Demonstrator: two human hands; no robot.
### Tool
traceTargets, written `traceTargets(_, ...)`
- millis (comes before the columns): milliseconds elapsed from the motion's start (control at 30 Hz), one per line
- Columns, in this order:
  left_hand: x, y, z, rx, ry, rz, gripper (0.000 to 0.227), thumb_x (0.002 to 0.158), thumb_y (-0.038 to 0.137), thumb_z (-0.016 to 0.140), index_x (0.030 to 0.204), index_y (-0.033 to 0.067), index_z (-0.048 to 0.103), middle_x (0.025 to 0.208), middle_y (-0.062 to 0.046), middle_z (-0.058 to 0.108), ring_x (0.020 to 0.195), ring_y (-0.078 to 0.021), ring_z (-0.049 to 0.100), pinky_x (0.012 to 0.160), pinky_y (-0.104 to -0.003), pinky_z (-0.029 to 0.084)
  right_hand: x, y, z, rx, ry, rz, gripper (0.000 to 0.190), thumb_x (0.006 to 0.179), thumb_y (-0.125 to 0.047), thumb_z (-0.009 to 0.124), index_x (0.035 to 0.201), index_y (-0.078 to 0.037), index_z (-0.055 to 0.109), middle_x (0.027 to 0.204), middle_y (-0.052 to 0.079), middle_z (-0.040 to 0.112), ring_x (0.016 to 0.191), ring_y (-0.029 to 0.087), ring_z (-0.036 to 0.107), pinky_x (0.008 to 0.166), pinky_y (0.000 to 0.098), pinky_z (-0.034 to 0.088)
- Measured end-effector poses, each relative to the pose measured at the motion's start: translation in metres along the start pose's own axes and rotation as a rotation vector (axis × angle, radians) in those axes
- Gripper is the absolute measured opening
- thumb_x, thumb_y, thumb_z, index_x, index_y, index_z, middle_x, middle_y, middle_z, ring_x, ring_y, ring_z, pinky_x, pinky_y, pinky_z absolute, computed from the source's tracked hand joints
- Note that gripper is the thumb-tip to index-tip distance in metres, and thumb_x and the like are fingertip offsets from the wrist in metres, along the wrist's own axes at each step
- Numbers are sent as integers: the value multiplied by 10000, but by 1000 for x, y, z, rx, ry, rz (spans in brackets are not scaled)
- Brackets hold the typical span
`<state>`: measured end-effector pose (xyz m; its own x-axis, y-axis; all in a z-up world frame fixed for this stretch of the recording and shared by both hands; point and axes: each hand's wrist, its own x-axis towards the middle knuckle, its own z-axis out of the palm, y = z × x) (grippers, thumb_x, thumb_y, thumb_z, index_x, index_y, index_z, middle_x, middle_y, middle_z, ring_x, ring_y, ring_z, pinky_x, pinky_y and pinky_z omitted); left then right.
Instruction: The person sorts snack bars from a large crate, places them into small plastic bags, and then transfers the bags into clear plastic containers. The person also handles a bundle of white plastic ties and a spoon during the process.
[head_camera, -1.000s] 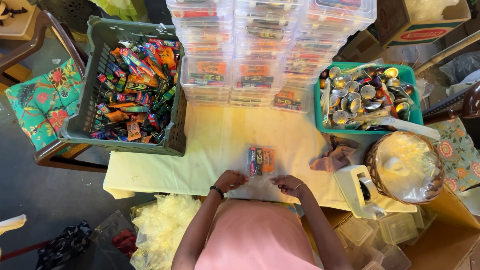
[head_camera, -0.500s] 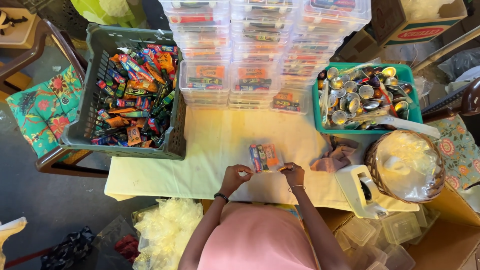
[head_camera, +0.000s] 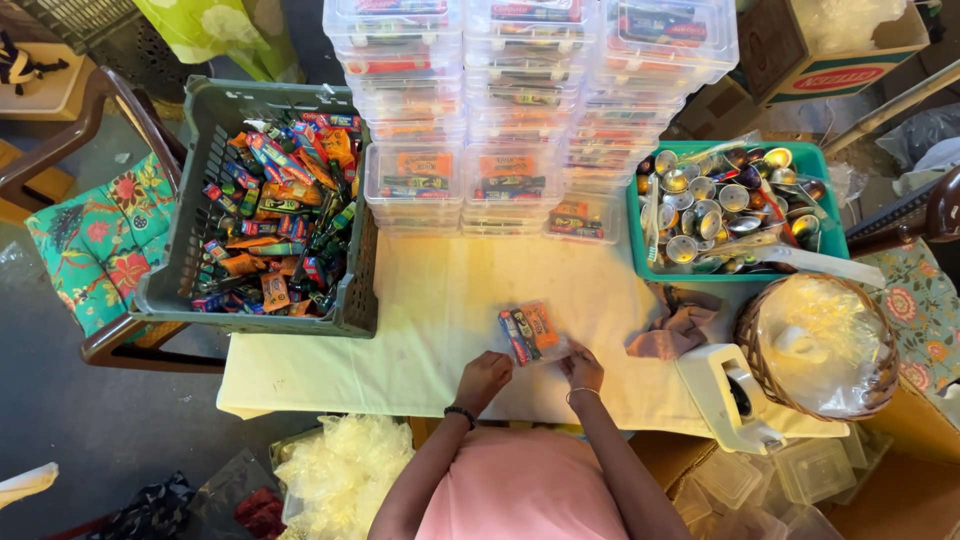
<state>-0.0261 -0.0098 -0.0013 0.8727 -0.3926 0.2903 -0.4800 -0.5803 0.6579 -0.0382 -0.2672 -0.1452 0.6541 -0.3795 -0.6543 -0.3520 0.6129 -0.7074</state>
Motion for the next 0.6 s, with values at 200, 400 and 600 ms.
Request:
traceTargets(200, 9, 14, -7, -79, 19, -32, 90, 826, 58, 708, 851, 80, 624, 871, -59, 669, 844, -271, 667, 713, -399, 569, -47, -6, 16, 417, 93, 516, 310, 965, -210, 642, 1234, -67, 585, 1023, 132, 729, 979, 291, 689, 953, 450, 539)
traceTargets(400, 8, 18, -7, -63, -2, 51, 91, 852, 51, 704, 921, 64, 646, 900, -65, 669, 868, -260, 668, 711, -385, 579, -52, -9, 51, 292, -82, 580, 213, 971, -241, 669, 1012, -43, 603, 879, 86, 697, 860, 242, 678, 964, 432, 547)
traceTargets(600, -3, 6, -9, 50, -96, 309, 184, 857, 48, 648, 1040, 39, 661, 1031, -80, 669, 979, -263, 668, 797, -359, 577, -43, -9, 60, -5, -232, 504, 93, 940, -178, 713, 997, -115, 677, 780, -7, 633, 670, 124, 536, 864, 371, 561)
